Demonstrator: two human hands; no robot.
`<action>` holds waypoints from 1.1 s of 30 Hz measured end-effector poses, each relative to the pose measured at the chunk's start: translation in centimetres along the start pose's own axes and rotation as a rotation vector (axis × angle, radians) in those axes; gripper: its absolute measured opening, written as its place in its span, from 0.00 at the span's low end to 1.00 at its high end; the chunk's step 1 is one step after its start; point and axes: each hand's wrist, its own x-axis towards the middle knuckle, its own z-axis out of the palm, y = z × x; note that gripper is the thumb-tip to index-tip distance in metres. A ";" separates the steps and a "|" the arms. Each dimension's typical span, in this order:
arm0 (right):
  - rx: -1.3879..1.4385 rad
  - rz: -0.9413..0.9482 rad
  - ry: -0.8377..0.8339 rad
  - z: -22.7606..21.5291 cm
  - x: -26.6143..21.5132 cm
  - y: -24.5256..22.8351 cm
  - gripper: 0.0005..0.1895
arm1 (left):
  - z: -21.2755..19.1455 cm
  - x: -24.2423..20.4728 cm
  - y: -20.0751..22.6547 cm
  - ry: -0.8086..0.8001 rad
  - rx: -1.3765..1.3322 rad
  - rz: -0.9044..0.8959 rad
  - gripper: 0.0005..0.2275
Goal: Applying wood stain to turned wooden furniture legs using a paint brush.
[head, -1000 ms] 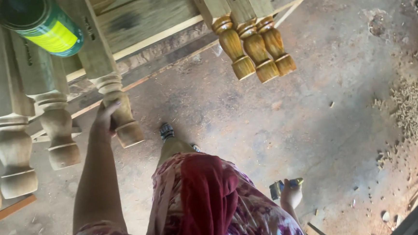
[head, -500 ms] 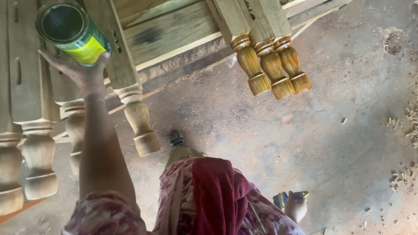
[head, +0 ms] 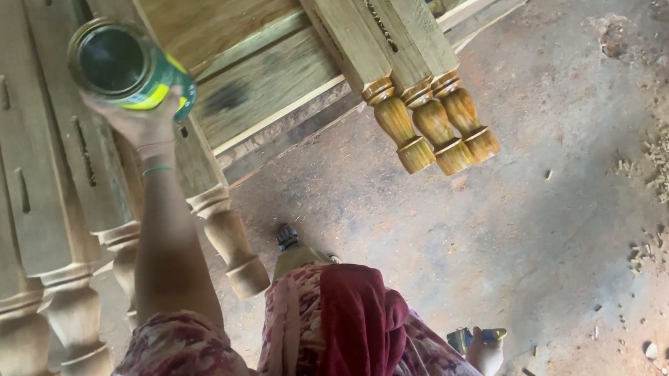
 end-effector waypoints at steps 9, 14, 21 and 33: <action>-0.001 -0.023 0.092 0.9 -3.0 0.4 0.15 | 15.0 0.2 7.1 -0.344 -0.755 -0.205 0.49; 0.013 0.107 0.068 0.3 -6.1 0.8 0.17 | 24.9 -0.9 8.8 -0.411 -0.922 -0.056 0.48; -0.009 0.088 0.072 0.3 -5.9 2.7 0.18 | 37.3 -5.4 6.8 -0.458 -0.319 -0.161 0.55; 1.091 -0.193 0.111 -15.8 -4.8 -27.9 0.12 | 17.6 -3.4 13.7 -1.008 0.130 -0.264 0.33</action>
